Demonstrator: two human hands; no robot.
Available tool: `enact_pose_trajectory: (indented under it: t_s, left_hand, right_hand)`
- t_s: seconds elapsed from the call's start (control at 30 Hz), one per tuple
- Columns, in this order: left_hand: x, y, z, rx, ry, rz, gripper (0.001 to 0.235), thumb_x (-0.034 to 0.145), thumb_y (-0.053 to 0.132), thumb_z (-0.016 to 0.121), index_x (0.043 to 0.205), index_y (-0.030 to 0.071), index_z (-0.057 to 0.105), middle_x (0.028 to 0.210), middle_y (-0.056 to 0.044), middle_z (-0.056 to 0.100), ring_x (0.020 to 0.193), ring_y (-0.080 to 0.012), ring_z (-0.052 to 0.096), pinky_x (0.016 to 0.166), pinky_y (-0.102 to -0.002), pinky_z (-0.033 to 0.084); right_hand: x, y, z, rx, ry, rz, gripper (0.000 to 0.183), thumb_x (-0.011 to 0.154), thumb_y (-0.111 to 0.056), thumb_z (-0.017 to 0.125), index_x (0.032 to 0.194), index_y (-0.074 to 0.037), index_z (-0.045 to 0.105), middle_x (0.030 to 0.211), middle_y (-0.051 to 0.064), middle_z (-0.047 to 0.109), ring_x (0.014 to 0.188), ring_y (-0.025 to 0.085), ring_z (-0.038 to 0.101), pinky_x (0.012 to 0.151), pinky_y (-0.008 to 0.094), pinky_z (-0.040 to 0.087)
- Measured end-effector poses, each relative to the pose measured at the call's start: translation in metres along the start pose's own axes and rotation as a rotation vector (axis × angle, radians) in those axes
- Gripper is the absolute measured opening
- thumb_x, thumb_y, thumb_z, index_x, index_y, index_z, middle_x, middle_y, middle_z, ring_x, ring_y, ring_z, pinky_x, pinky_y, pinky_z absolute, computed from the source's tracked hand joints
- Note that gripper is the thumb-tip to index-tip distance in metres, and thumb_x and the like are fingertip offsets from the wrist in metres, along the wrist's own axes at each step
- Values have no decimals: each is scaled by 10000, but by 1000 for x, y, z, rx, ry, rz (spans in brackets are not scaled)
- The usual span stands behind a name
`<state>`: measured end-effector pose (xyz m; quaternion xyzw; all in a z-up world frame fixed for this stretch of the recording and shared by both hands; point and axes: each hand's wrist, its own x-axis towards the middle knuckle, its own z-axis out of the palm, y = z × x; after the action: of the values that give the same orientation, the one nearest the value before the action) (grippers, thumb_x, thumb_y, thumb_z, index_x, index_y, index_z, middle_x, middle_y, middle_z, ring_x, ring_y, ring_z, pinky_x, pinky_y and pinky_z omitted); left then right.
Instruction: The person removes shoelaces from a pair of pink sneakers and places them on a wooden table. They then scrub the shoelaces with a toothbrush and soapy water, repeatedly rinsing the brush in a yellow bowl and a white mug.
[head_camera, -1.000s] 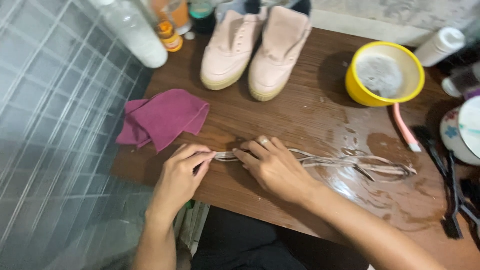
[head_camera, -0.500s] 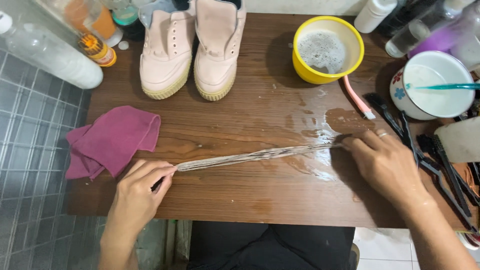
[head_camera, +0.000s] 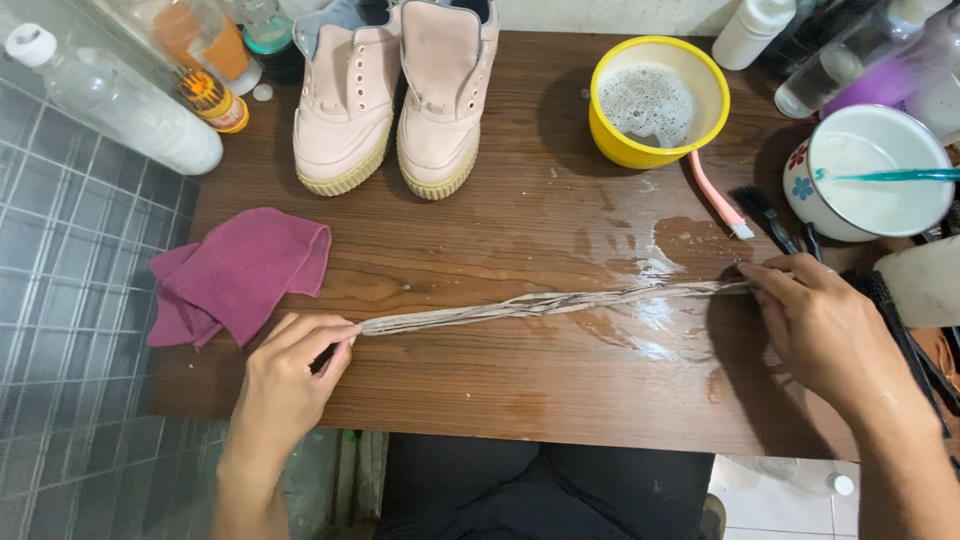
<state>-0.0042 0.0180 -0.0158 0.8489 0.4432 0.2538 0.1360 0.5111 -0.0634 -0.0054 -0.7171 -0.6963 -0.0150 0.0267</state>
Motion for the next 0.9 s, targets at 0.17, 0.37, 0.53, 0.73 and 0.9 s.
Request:
enact_pose_trajectory:
  t_s: [0.17,0.37,0.53,0.73,0.9]
  left_hand:
    - [0,1,0,-20,3,8,193,880,-33,734,1064,20,753,1026,-82,719,941,-214,668,883,-318,573]
    - [0,1,-2,-5,-23,-18,203,886,-26,716,1076,37,750,1037,-82,721,955,-220,658,887,-336,558]
    - [15,31,-4,82,-19,-86,295,961,57,616,1243,41,700,1145,-113,712,1045,-268,617,948,-404,508]
    - [60,111,52,-12,58,105,288,977,121,635,1251,55,690,1177,-100,696,1045,-298,596,895,-450,469]
    - [75,128,103,82,-9,225,257,981,186,660,1200,56,695,1144,-70,679,1055,-272,575,846,-433,431]
  right_hand:
    - [-4,-8,-15,-108,-127,66,570,863,-190,620,1433,-207,608,1379,23,616,1177,319,642,824,480,638]
    - [7,-62,-23,-96,14,-151,374,961,-257,632,1310,-130,672,1047,70,680,852,283,723,632,429,655]
    - [10,-94,-24,-70,-35,-169,369,974,-306,599,1318,-175,619,998,69,613,787,279,696,592,426,624]
    - [6,-108,-3,47,16,-71,386,946,-248,617,1328,-189,616,1186,78,620,896,328,697,559,492,600]
    - [27,-90,-25,99,46,20,272,1001,-242,596,1256,-150,621,941,106,548,755,373,650,499,505,556]
